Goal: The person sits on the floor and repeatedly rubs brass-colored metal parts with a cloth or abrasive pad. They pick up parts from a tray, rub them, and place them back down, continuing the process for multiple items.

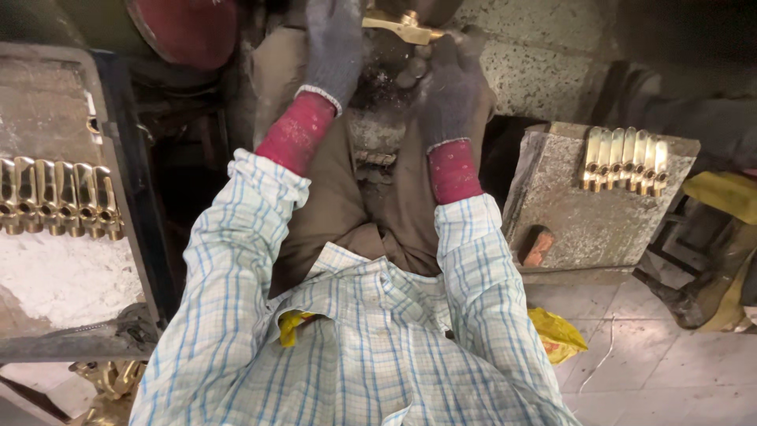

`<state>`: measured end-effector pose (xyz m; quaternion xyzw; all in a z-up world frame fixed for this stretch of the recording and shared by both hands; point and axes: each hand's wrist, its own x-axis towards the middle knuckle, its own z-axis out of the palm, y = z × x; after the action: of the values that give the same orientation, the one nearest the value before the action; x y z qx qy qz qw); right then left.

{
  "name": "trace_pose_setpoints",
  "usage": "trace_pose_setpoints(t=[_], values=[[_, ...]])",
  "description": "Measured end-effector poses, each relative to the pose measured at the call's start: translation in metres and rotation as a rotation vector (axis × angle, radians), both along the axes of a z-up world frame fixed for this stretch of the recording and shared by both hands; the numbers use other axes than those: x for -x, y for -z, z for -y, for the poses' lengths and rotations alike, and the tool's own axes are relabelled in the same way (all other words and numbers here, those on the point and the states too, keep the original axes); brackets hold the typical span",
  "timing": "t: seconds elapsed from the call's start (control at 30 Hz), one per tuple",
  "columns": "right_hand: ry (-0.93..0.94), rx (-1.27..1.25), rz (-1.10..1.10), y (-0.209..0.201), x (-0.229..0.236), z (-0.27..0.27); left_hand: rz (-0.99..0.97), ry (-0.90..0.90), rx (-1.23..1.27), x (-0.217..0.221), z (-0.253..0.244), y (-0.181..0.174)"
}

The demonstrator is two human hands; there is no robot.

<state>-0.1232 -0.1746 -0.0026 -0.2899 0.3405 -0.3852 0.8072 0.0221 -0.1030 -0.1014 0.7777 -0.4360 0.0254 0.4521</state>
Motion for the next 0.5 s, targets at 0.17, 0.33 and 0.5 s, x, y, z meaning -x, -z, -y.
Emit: trace_pose_setpoints(t=[0.17,0.33,0.5], values=[[-0.49,1.057,-1.11,0.033,0.025,0.017,-0.346,0.015,-0.156,-0.001,-0.005,-0.001],[-0.198,-0.459,0.461,0.075,0.026,0.026,-0.185,-0.004,-0.166,0.001,-0.008,0.001],[-0.421,-0.17,0.05,0.077,0.016,0.031,-0.835,-0.13,0.097,-0.009,0.003,-0.005]])
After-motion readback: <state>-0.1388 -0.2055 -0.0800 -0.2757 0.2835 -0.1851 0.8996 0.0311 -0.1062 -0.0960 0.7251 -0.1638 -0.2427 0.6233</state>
